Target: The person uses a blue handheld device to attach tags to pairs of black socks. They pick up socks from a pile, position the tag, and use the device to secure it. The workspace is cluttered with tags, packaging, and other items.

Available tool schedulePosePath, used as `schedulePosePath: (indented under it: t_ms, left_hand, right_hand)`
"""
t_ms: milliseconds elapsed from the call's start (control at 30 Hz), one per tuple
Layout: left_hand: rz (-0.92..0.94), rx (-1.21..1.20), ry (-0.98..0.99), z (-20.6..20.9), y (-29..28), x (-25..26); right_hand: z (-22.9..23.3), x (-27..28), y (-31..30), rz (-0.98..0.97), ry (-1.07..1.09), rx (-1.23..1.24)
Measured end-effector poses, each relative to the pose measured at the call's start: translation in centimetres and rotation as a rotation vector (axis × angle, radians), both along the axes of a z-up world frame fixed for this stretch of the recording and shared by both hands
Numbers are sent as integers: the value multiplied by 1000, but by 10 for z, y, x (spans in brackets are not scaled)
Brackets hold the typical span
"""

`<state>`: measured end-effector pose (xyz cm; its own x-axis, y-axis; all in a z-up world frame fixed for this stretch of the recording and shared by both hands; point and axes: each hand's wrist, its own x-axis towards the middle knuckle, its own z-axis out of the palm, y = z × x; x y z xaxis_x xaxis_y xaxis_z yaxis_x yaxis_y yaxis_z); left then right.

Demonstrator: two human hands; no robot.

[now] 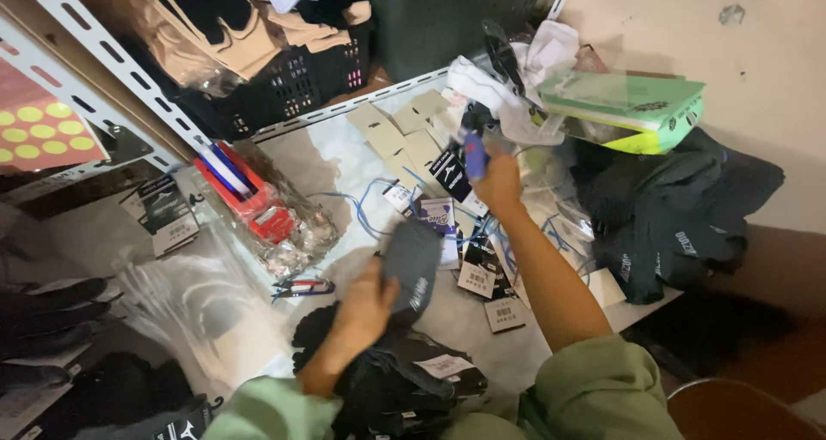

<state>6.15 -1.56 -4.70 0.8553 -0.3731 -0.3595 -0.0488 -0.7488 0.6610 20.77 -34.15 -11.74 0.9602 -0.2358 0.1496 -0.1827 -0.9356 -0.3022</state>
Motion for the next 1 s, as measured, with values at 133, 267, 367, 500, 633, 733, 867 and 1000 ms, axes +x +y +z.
schedulePosePath:
  t_ms: [133, 267, 367, 500, 633, 733, 867, 1000]
  left_hand:
    - [113, -49, -295, -87, 92, 37]
    - [696, -914, 52, 1, 109, 26]
    - [779, -444, 307, -35, 150, -5]
    - [602, -295, 361, -86, 120, -55]
    - [236, -131, -277, -11, 71, -50]
    - [140, -117, -489, -8, 64, -45]
    - [165, -146, -529, -19, 63, -43]
    - [312, -199, -233, 19, 69, -39]
  right_hand:
    - [24, -36, -6, -26, -338, 807]
    - [75, -98, 9, -136, -104, 852]
    - [59, -127, 5, -174, 8, 1078]
    - [83, -145, 21, -319, 342, 500]
    - [69, -140, 29, 54, 137, 178]
    - [25, -121, 23, 256, 233, 210]
    - [-8, -114, 17, 443, 150, 254]
    - [11, -119, 15, 278, 58, 282]
